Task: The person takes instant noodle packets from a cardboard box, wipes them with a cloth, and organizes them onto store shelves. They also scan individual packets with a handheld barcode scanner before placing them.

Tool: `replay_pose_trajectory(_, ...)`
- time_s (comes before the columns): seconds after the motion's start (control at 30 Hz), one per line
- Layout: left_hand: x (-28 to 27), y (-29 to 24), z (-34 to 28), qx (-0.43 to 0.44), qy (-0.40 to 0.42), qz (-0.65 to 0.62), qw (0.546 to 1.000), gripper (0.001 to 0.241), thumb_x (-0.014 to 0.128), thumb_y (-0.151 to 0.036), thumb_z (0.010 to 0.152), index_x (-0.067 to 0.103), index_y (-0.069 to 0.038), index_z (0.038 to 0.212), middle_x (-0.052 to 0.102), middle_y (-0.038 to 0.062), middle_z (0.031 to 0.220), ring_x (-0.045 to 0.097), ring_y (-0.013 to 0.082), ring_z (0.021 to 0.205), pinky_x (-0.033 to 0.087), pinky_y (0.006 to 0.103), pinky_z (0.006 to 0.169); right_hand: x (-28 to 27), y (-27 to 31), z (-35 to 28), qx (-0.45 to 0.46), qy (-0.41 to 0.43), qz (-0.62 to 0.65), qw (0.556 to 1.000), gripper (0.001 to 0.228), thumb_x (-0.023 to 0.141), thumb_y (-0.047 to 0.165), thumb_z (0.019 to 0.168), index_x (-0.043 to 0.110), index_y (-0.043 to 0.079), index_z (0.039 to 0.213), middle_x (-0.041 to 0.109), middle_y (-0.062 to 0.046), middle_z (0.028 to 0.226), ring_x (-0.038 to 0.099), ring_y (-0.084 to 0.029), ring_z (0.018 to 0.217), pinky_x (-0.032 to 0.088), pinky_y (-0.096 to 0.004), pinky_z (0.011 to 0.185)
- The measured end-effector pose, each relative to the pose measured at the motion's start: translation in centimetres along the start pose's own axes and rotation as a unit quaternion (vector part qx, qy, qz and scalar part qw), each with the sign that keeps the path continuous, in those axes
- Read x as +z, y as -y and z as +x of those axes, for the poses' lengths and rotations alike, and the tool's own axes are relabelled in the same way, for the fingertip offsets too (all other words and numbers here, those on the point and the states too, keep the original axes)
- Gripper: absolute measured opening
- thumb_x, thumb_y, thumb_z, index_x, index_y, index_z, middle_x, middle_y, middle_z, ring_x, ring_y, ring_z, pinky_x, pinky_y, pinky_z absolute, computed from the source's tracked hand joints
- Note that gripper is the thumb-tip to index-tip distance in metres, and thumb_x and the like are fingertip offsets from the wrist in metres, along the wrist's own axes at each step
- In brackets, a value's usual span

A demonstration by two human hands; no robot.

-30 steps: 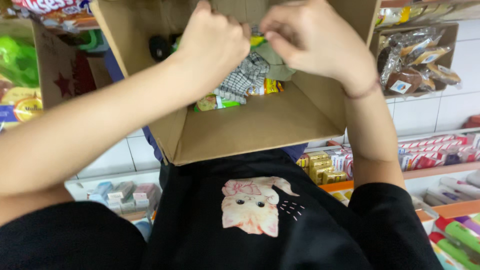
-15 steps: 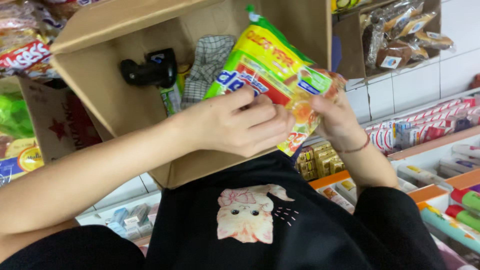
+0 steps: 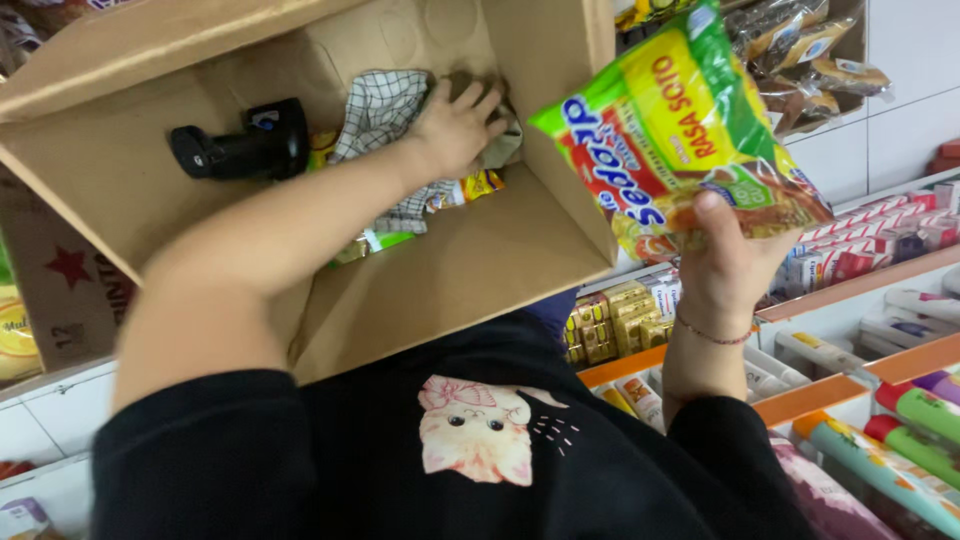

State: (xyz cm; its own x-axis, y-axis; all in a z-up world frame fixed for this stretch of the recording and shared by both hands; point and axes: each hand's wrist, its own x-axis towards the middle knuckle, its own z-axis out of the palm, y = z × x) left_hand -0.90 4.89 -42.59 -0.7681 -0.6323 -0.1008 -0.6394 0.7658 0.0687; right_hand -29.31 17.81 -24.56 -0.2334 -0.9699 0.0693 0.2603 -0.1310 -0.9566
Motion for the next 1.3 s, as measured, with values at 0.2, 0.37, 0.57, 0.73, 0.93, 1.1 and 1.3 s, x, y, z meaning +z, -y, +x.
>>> replay_pose_trajectory(0.2,4.5,0.3,0.4,-0.050,0.073,-0.079,0.993,0.066,0.080,-0.042,0.069,0.070,-0.024,0.132,0.048,0.016,0.151,0.033,0.0447,0.144,0.022,0.0789,0.103,-1.2,-1.8,-0.5,-0.022,-0.032,0.020,0.999,0.062,0.080,0.001,0.097,0.042,-0.002,0.146,0.060,-0.014,0.134,0.060,-0.022,0.118,0.049,-0.035,0.109)
replay_pose_trajectory(0.37,1.9,1.7,-0.4,-0.113,0.028,-0.269,0.956,0.035,0.070,-0.039,0.093,0.074,-0.020,0.122,0.063,0.005,0.140,0.042,0.0312,0.141,0.015,0.0754,0.114,-0.5,-2.1,0.1,-0.006,-0.051,0.043,0.998,0.060,0.080,0.006,0.098,0.041,-0.001,0.144,0.059,-0.014,0.132,0.059,-0.023,0.116,0.049,-0.038,0.107)
replay_pose_trajectory(0.57,-10.7,2.3,-3.4,-0.161,-0.188,-0.476,0.844,0.029,0.072,-0.027,0.100,0.074,-0.002,0.114,0.071,0.013,0.120,0.058,0.0265,0.117,0.040,0.0531,0.098,3.2,0.5,0.9,-0.034,-0.006,0.043,0.998,0.053,0.064,0.021,0.112,0.041,-0.004,0.153,0.055,-0.017,0.149,0.056,-0.024,0.131,0.045,-0.037,0.117)
replay_pose_trajectory(0.73,-22.5,0.0,-11.9,-0.103,-0.296,-0.647,0.694,0.031,0.063,-0.019,0.115,0.061,0.003,0.137,0.072,0.007,0.120,0.068,0.0089,0.106,0.057,0.0259,0.094,6.3,2.7,0.8,-0.060,0.054,0.035,0.996,0.051,0.053,0.031,0.121,0.037,-0.002,0.157,0.048,-0.014,0.156,0.053,-0.022,0.137,0.043,-0.038,0.122)
replay_pose_trajectory(0.93,-27.7,-4.2,-18.0,-0.096,-0.513,-0.475,0.708,0.048,0.057,-0.034,0.118,0.042,-0.009,0.157,0.052,0.009,0.151,0.052,0.0122,0.139,0.043,0.0302,0.119,12.1,2.3,0.4,-0.068,0.157,-0.004,0.985,0.048,0.047,0.035,0.123,0.039,-0.002,0.152,0.047,-0.013,0.155,0.054,-0.020,0.131,0.048,-0.036,0.119)
replay_pose_trajectory(1.1,-27.0,-5.5,-18.2,-0.094,-0.438,-0.012,0.894,0.047,0.059,-0.049,0.112,0.050,-0.026,0.152,0.050,0.008,0.157,0.041,0.0311,0.150,0.011,0.0624,0.126,17.6,1.4,-0.9,-0.084,0.240,-0.081,0.964,0.049,0.042,0.034,0.122,0.044,-0.003,0.152,0.055,-0.012,0.147,0.057,-0.017,0.132,0.048,-0.032,0.114)
replay_pose_trajectory(1.3,-25.4,-1.8,-20.2,-0.032,-0.495,0.109,0.861,0.049,0.058,-0.048,0.112,0.052,-0.029,0.156,0.053,0.010,0.153,0.047,0.0326,0.143,0.019,0.0571,0.123,21.7,1.6,-2.5,-0.040,0.277,-0.012,0.960,0.053,0.038,0.034,0.120,0.050,-0.007,0.150,0.066,-0.012,0.132,0.066,-0.015,0.116,0.055,-0.030,0.100)
